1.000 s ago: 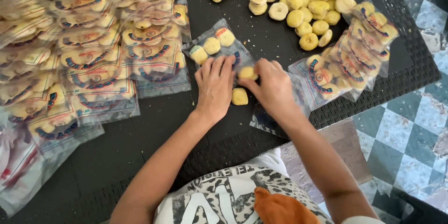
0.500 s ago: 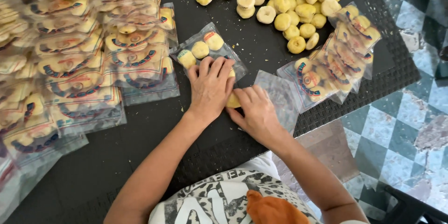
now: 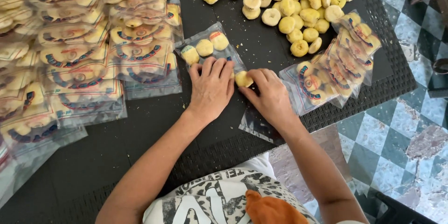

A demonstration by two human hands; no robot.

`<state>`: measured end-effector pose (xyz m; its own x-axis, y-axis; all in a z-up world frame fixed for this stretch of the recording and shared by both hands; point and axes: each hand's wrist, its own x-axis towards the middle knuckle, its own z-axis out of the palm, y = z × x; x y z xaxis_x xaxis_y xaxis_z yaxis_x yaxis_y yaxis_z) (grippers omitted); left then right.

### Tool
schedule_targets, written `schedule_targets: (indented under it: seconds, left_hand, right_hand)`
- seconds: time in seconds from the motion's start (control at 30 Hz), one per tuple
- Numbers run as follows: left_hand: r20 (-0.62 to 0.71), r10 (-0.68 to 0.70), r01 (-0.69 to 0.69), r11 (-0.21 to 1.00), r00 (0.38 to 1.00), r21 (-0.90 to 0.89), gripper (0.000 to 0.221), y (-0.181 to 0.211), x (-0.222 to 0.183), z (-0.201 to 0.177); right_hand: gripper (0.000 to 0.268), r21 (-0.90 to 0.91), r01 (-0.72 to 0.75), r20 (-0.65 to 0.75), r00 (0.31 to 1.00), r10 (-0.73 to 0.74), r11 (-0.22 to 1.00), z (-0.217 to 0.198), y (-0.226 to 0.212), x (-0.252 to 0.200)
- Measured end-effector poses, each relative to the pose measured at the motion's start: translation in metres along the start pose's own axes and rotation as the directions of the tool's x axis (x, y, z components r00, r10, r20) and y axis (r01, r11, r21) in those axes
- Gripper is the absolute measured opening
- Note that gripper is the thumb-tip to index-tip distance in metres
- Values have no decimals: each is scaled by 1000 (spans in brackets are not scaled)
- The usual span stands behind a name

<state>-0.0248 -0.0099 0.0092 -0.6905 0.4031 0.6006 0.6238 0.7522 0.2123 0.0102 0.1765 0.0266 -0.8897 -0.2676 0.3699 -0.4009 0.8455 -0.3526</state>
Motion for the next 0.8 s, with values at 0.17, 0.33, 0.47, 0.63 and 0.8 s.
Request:
schedule_targets:
  seconds: [0.17, 0.33, 0.47, 0.63, 0.8]
  left_hand:
    - [25, 23, -23, 1000, 999, 19, 39, 0, 0, -4]
    - [51, 25, -26, 999, 998, 33, 42, -1, 1, -3]
    - [29, 22, -22, 1000, 999, 18, 43, 1, -2, 6]
    - [36, -21, 25, 993, 999, -111, 33, 2, 3, -14]
    - [40, -100, 105, 981, 994, -163, 24, 5, 3, -14]
  right_hand:
    - [30, -56, 14, 6, 1000, -14, 998, 3, -1, 0]
    - [34, -88, -4, 79, 997, 11, 996, -4, -6, 3]
    - [30, -108, -14, -14, 1000, 12, 994, 8, -3, -3]
    - [31, -63, -21, -4, 1000, 21, 998, 17, -4, -3]
    - [53, 56, -102, 52, 994, 99, 993, 6, -12, 23]
